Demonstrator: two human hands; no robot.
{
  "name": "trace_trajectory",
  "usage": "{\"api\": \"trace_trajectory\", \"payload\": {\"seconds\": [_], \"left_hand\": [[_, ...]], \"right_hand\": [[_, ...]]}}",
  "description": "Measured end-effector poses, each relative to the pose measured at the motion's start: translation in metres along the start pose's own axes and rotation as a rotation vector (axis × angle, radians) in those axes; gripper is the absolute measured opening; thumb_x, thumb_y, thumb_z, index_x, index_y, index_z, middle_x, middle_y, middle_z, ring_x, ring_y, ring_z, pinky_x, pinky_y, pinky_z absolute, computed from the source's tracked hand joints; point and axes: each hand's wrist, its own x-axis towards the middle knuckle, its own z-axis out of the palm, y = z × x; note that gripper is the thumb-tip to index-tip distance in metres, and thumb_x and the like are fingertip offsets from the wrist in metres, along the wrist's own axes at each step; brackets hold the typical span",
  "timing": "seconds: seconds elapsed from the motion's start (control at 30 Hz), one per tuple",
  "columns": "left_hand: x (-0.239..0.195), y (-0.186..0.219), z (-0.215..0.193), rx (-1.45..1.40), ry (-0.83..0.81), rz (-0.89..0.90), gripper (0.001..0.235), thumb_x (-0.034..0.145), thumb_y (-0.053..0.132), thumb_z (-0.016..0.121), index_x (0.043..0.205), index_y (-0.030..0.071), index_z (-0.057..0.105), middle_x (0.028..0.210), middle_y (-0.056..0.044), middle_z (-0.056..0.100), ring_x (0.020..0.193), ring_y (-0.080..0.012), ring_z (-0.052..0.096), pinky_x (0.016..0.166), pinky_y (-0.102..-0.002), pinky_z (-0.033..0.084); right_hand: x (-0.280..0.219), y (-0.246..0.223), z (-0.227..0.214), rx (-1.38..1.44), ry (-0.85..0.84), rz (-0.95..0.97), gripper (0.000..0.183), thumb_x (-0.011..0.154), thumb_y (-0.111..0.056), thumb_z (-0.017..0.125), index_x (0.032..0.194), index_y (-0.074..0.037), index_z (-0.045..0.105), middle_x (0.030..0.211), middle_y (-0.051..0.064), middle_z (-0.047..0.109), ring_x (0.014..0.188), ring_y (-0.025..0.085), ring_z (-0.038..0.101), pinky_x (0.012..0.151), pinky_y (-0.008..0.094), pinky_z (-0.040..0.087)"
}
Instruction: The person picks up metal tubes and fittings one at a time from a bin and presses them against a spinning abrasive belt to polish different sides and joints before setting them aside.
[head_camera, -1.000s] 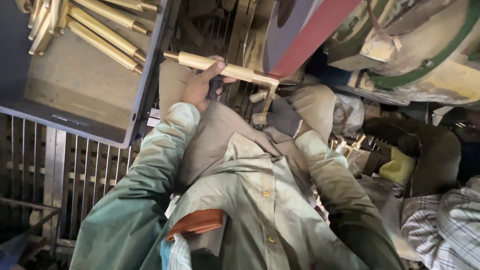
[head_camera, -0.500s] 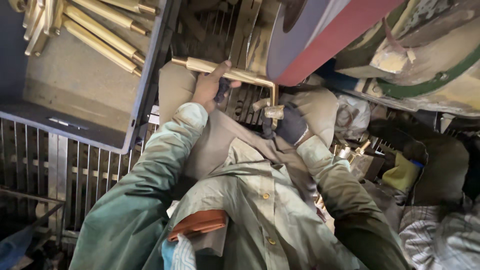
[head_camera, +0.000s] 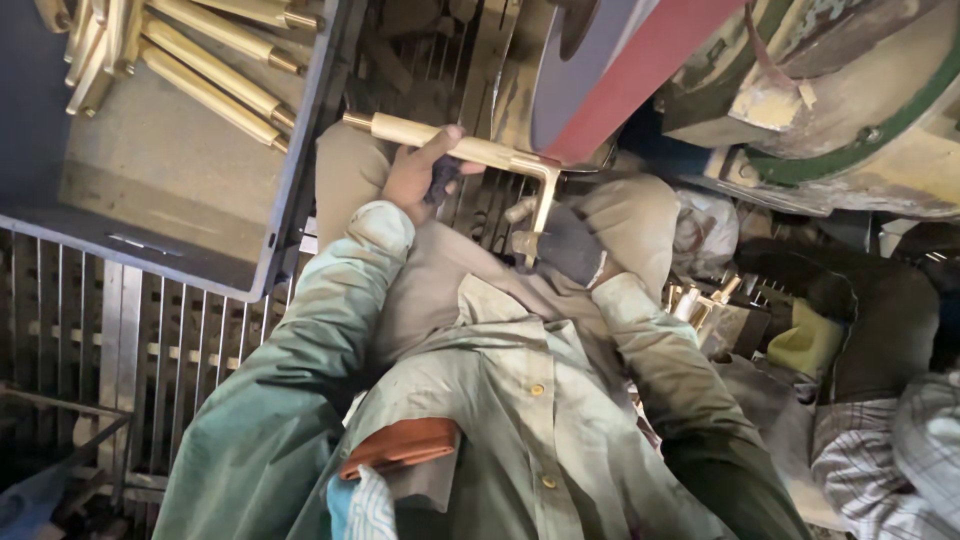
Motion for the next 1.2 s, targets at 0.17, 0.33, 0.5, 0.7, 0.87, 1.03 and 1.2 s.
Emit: {"api": "trace_trajectory", "payload": {"seconds": [0.17,0.33,0.5,0.7,0.87,1.03,1.2], "left_hand": [[-0.015,0.005,0.004,-0.02,-0.165,0.125,0.042,0.092,0.02,0.078,0.125,0.0,0.06,0.105,-0.014,0.07,0.09,-0.0259,0.076,0.053,-0.029,0.049],[-0.014,0.003,0.009,-0.006,-0.093,0.091,0.044,0.09,0.022,0.078,0.123,-0.002,0.062,0.102,-0.013,0.072,0.089,-0.0265,0.078,0.05,-0.028,0.049],[0.003,-0.003,0.013,0.079,0.043,0.02,0.04,0.089,0.028,0.078,0.112,-0.003,0.064,0.095,-0.013,0.075,0.08,-0.0237,0.079,0.045,-0.028,0.047],[0.041,-0.023,0.014,0.056,0.192,-0.063,0.035,0.09,0.029,0.079,0.102,-0.001,0.064,0.089,-0.014,0.073,0.074,-0.0248,0.078,0.042,-0.03,0.047],[0.019,-0.019,0.011,0.054,0.04,-0.048,0.038,0.09,0.026,0.079,0.111,-0.003,0.065,0.095,-0.014,0.074,0.082,-0.0256,0.079,0.044,-0.029,0.047],[-0.013,-0.005,0.014,0.029,-0.204,0.085,0.048,0.089,0.019,0.08,0.128,-0.001,0.06,0.111,-0.014,0.073,0.096,-0.0277,0.078,0.054,-0.027,0.05],[-0.009,-0.008,0.015,0.049,-0.199,0.105,0.048,0.089,0.016,0.08,0.129,-0.003,0.06,0.111,-0.016,0.072,0.096,-0.0281,0.077,0.053,-0.029,0.051]], "right_hand": [[0.011,0.015,-0.001,-0.29,0.117,-0.274,0.037,0.084,-0.001,0.073,0.118,-0.005,0.058,0.097,0.006,0.061,0.08,0.013,0.061,0.07,0.032,0.055],[0.004,0.006,-0.006,-0.178,0.015,-0.146,0.034,0.085,-0.004,0.071,0.117,-0.004,0.06,0.102,0.004,0.064,0.09,0.01,0.062,0.08,0.03,0.054],[0.003,0.0,-0.012,0.052,0.007,0.029,0.033,0.087,-0.014,0.068,0.115,0.002,0.065,0.084,0.005,0.064,0.071,0.013,0.061,0.063,0.028,0.05],[0.027,0.007,-0.033,0.721,-0.178,0.049,0.036,0.097,-0.02,0.066,0.119,0.007,0.064,0.069,0.0,0.056,0.052,0.014,0.052,0.049,0.029,0.042],[-0.001,0.009,-0.02,0.193,-0.033,0.011,0.033,0.089,-0.016,0.067,0.118,0.001,0.063,0.082,0.006,0.063,0.065,0.014,0.059,0.058,0.03,0.048],[0.001,0.017,-0.012,-0.345,0.132,-0.266,0.034,0.087,-0.003,0.072,0.118,-0.002,0.057,0.108,0.006,0.065,0.099,0.013,0.064,0.085,0.031,0.056],[0.003,0.012,-0.016,-0.305,0.117,-0.138,0.033,0.085,-0.004,0.07,0.116,-0.002,0.059,0.103,0.006,0.065,0.094,0.014,0.064,0.081,0.032,0.056]]}}
